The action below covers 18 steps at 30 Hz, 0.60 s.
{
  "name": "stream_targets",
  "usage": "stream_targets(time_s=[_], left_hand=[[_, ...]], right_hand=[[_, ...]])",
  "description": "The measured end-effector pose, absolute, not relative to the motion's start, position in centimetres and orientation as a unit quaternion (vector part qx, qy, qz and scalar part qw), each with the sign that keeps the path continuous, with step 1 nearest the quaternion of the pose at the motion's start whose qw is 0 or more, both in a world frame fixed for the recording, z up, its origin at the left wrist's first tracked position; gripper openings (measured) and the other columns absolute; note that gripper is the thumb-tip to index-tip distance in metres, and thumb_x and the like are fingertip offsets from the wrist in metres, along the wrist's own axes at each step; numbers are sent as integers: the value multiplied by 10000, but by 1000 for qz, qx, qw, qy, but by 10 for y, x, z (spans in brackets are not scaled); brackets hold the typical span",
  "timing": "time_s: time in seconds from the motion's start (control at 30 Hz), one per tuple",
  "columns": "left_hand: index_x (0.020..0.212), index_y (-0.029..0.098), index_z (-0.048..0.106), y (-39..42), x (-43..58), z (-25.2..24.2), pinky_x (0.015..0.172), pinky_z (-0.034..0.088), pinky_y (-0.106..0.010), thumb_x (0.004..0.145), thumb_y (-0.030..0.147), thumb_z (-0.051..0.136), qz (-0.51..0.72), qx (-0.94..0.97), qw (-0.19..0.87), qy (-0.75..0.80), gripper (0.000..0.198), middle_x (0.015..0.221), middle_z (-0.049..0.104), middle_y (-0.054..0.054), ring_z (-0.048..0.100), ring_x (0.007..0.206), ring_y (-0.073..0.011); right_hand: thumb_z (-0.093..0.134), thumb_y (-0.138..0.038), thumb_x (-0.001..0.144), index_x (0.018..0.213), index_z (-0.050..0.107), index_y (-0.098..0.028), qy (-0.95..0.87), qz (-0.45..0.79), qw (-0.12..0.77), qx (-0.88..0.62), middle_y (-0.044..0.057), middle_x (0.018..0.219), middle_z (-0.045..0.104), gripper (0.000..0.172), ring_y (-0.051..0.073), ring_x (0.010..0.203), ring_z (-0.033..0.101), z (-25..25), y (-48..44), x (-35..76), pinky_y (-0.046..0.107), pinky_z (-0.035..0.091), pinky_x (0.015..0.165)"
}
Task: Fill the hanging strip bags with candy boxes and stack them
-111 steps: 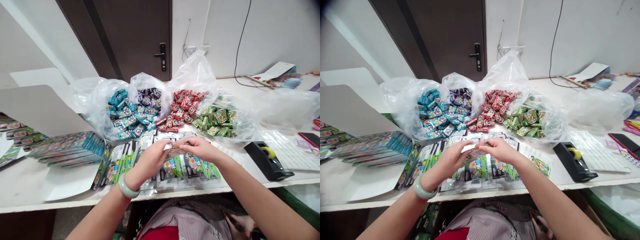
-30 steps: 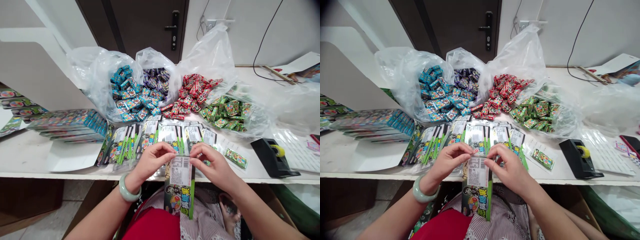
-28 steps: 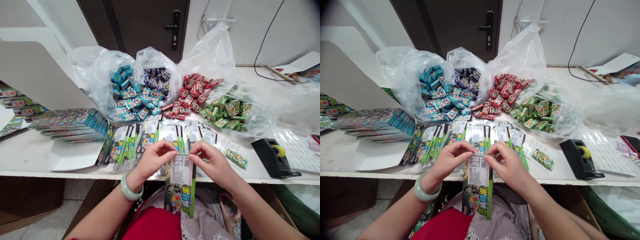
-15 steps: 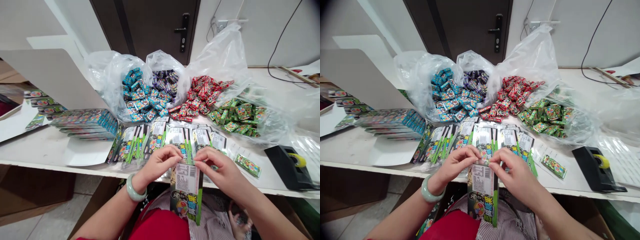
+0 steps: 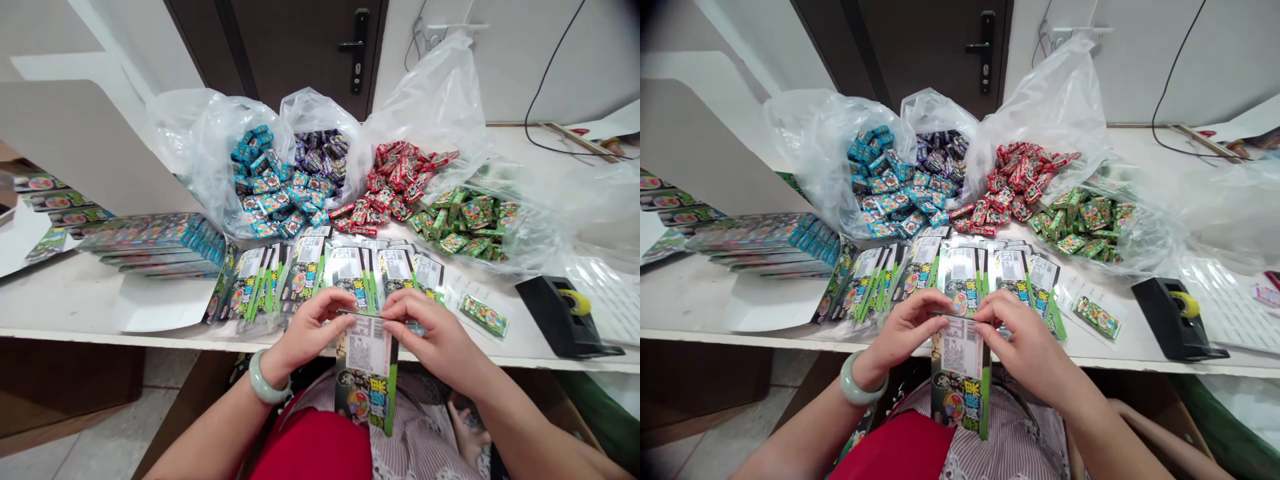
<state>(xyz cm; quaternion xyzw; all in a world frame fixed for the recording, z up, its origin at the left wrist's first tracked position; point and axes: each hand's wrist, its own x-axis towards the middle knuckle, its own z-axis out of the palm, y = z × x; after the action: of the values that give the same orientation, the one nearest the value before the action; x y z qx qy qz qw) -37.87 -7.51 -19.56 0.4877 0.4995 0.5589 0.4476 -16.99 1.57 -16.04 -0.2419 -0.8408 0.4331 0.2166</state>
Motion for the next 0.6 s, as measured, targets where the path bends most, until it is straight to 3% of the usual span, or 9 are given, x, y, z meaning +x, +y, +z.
stream_targets(time_s=[0.13,0.3,0.43,0.53,0.6], left_hand=[[836,197,689,-72,-379,-195,795,463,-310,837,232,665,546,521,431,495,42,882,630,-63,582,876,-181],[884,219,679,-68,-379,-195,760,464,-271,836,233,667,536,511,434,513,51,893,617,-43,576,840,-161],[853,240,665,-58,-377,-204,768,467,-240,845,231,658,555,518,412,504,13,858,615,-22,582,845,-151],[813,228,648,-50,-377,-208,747,483,-229,823,249,686,559,517,401,510,44,843,620,-21,590,828,-153],[794,220,647,-48,-380,-209,728,495,-230,802,278,710,555,520,390,519,86,839,626,-23,595,819,-158]], right_hand=[[570,-247,917,942,612,-250,-809,460,256,-262,50,991,609,49,200,966,574,-177,14,-171,352,469,827],[577,-227,904,902,605,-230,-778,469,315,-276,43,959,616,28,183,962,581,-177,7,-176,356,454,868],[591,-271,885,923,635,-230,-766,513,284,-266,40,992,632,71,167,938,608,-176,21,-174,326,491,833],[597,-326,866,1042,664,-249,-747,492,238,-380,25,1020,672,203,158,897,641,-191,62,-145,295,522,782],[538,-326,897,1042,680,-231,-704,376,262,-542,36,1023,681,224,168,939,635,-206,97,-110,314,499,855]])
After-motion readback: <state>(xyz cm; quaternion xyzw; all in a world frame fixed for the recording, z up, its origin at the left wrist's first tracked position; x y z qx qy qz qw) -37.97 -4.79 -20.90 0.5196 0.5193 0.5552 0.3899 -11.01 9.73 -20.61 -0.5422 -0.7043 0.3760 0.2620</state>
